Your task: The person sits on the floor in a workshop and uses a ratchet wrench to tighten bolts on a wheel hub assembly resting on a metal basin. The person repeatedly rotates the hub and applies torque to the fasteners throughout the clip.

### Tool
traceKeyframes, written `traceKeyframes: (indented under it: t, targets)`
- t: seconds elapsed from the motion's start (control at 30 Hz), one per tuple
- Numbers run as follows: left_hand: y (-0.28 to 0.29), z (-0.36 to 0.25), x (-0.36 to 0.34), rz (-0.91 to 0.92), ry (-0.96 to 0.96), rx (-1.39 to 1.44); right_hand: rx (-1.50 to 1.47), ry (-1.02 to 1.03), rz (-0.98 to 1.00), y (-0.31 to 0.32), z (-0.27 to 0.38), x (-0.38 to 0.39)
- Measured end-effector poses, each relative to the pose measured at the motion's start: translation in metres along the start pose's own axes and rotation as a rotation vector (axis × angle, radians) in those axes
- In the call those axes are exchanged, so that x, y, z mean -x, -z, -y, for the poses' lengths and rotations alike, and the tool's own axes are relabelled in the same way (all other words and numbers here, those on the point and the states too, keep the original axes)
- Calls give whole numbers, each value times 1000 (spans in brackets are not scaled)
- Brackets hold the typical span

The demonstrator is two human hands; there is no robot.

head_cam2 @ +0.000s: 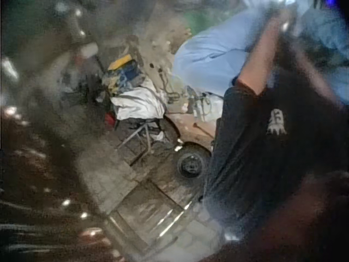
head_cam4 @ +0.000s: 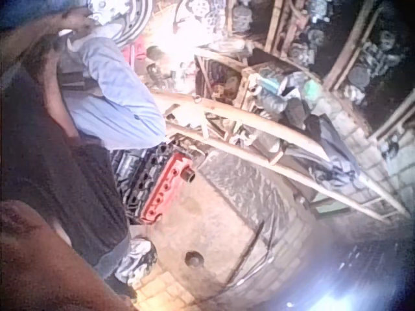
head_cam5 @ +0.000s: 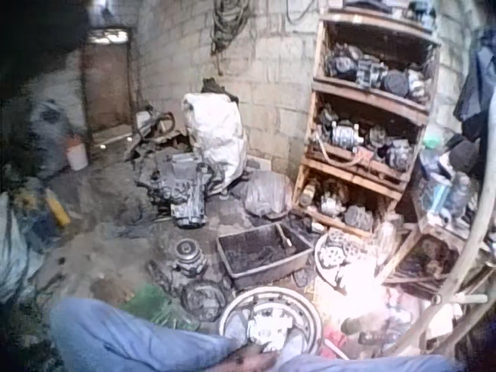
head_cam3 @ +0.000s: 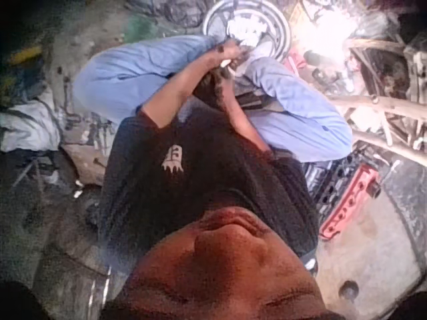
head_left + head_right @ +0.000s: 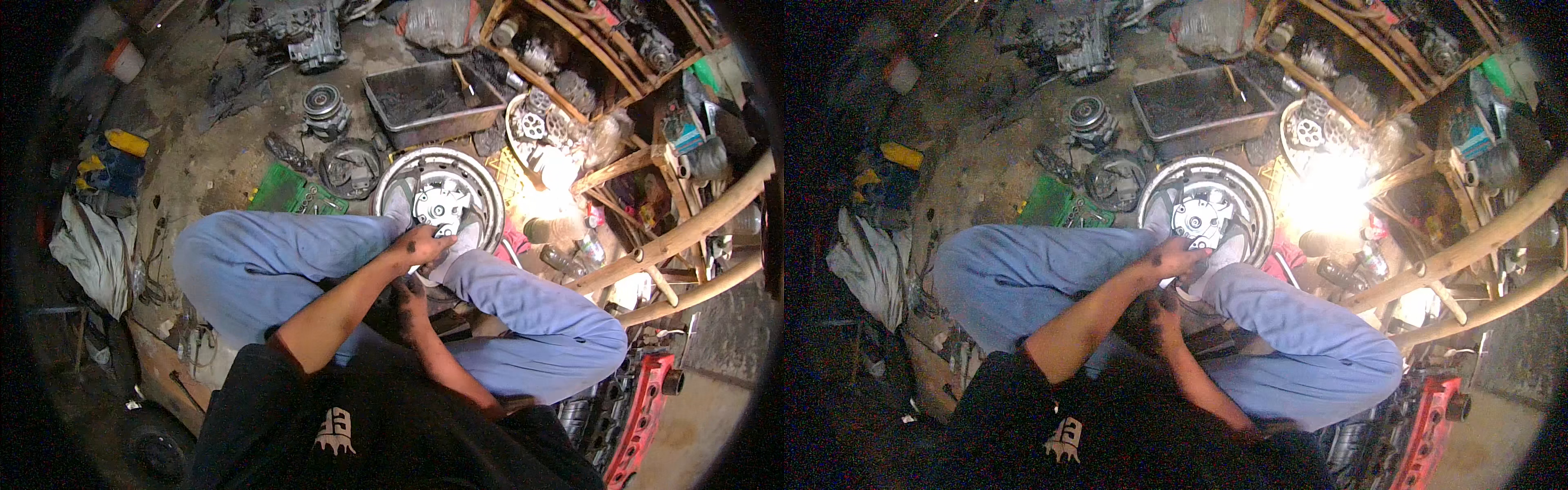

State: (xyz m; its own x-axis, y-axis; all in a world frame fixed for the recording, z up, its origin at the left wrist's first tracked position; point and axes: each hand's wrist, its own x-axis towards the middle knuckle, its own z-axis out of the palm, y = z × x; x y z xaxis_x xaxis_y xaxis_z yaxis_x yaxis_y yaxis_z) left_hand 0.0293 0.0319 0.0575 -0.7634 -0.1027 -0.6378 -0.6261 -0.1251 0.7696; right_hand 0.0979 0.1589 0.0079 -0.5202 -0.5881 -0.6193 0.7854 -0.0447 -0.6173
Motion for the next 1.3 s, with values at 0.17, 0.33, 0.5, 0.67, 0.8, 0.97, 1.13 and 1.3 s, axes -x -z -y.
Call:
traceKeyframes:
  t: [0.17, 0.33, 0.5, 0.67, 0.8, 0.97, 1.13, 1.3]
  targets:
    - [19, -37, 17, -23, -91, -155, 270, 347, -237, 18, 2, -25]
    - [35, 12, -25, -350, -378, -257, -153, 321, -139, -20, 36, 11]
    - [23, 59, -77, -528, -592, -518, -118, 419, -315, -8, 31, 9]
    - [8, 43, -56, -521, -579, -386, -24, 460, -427, 12, 22, 1]
    - [7, 27, -46, -515, -477, -380, -1, 408, -441, -4, 45, 19]
    - [1, 38, -51, -584, -529, -277, 124, 448, -387, 5, 58, 25]
    - [0, 29, -50, -509, -383, -280, 204, 651, -644, 38, 22, -16]
    - [9, 41, -56, -517, -456, -259, 184, 729, -718, 50, 62, -42]
